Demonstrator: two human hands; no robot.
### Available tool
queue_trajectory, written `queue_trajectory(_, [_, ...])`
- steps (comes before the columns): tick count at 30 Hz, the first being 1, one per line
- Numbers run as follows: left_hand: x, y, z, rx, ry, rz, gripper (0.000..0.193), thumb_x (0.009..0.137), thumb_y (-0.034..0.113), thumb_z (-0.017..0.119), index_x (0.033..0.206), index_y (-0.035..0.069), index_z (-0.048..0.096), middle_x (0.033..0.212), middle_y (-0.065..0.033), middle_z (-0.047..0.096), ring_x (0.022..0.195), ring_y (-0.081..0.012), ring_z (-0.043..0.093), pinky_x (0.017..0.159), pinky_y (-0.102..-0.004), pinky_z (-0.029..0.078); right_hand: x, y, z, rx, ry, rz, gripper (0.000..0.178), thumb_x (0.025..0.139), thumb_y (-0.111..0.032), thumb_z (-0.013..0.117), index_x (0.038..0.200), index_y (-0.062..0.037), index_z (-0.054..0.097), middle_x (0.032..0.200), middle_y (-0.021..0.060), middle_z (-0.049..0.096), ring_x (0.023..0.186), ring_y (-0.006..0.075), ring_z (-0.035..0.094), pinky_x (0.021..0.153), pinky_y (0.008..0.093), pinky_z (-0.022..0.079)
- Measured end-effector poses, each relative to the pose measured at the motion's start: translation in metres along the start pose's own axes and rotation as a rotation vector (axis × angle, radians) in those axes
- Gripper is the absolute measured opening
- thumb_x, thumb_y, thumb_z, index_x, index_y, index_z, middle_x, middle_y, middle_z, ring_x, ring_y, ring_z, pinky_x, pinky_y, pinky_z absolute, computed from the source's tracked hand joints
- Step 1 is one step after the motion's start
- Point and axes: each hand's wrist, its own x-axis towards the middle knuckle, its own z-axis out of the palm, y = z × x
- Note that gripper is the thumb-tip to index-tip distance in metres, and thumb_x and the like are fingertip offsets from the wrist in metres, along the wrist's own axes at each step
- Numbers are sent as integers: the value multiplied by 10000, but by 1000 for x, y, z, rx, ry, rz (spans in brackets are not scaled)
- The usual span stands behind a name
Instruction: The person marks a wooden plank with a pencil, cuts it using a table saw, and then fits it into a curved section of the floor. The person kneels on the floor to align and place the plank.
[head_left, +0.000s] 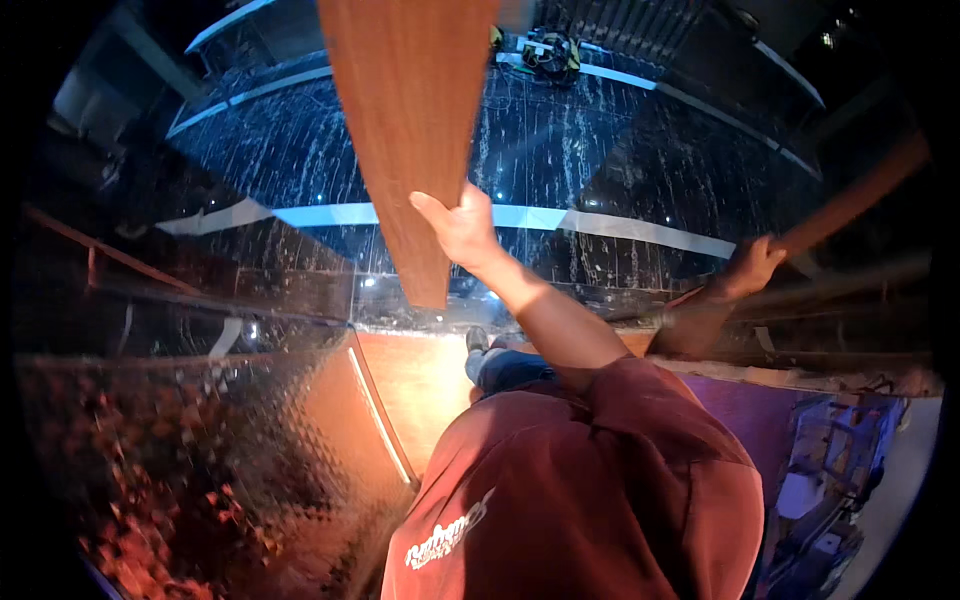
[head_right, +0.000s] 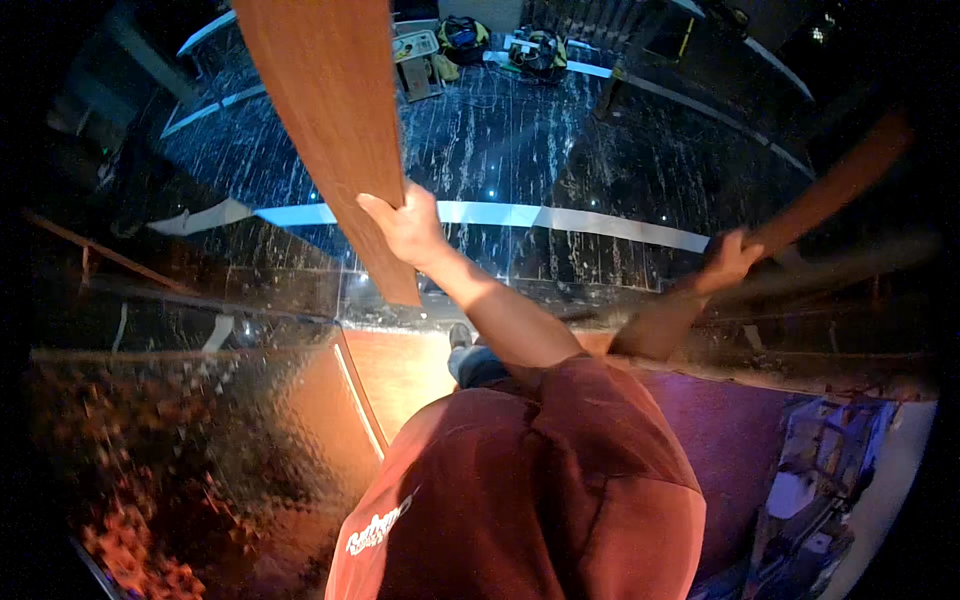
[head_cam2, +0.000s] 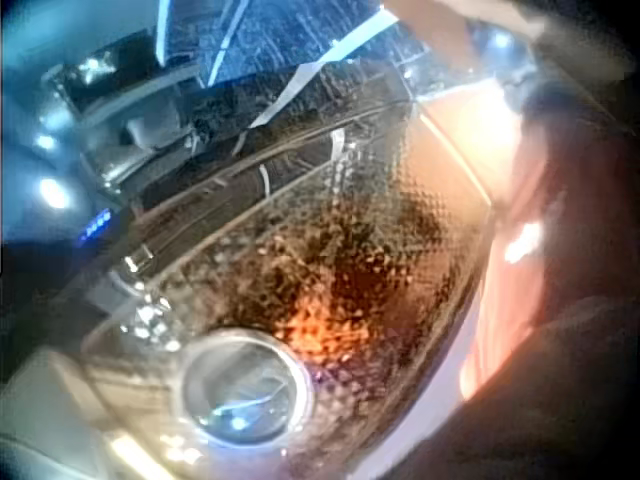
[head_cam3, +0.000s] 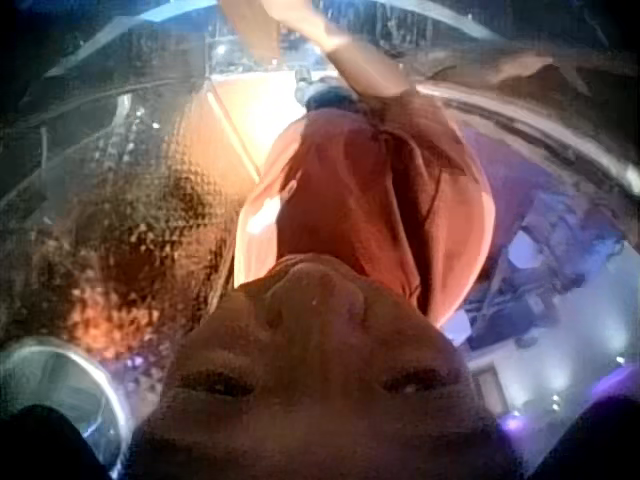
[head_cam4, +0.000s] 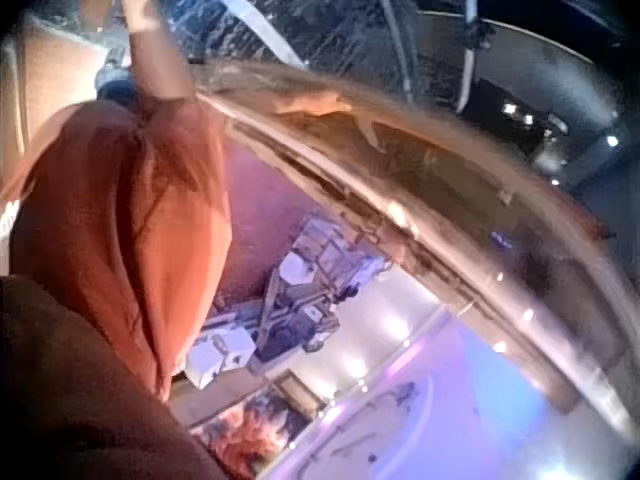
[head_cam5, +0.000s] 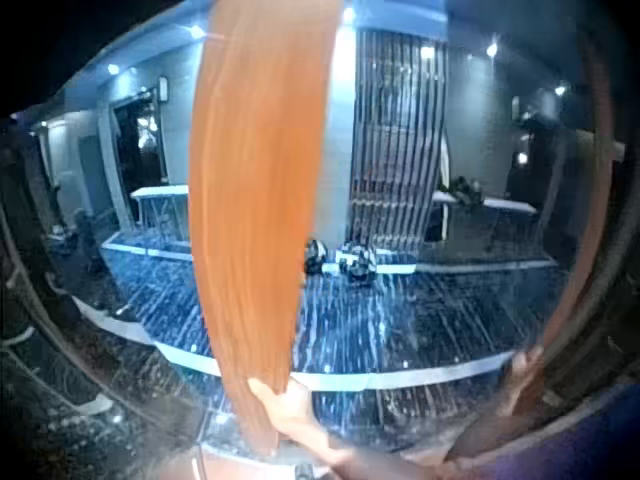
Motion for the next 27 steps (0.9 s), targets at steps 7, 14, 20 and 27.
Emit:
queue_trajectory(7, [161,158,48,9,101,37,113,1044,112,617,1135,56,653,936,19,626,887,-115,585,835,-283,495,207,52,21,129,146,-9,319,958,-172,742,1200,22,668,1117,77,740,992,135,663,878,339,546])
queue_trajectory(14, [390,258,94,297,-30,213,152,1049,119,613,1148,7,646,971,20,623,894,-86,573,794,-237,482,345,75,-26,277,247,-83,312,976,-177,733,1206,23,664,1160,80,726,1040,142,654,937,331,526])
queue_trajectory(20, [599,381,256,500,-377,447,239,1017,134,663,1202,-13,628,1077,-27,635,960,-126,580,867,-274,482,431,105,-94,76,537,8,328,971,-190,738,1204,26,658,1134,76,724,1018,142,659,904,337,541])
queue_trajectory(27, [701,525,482,951,-684,721,476,951,233,741,1331,-11,589,1289,-162,646,1206,-311,613,1052,-426,467,511,170,-185,286,797,107,364,967,-165,744,1259,14,621,1186,82,711,1022,170,672,921,350,549])
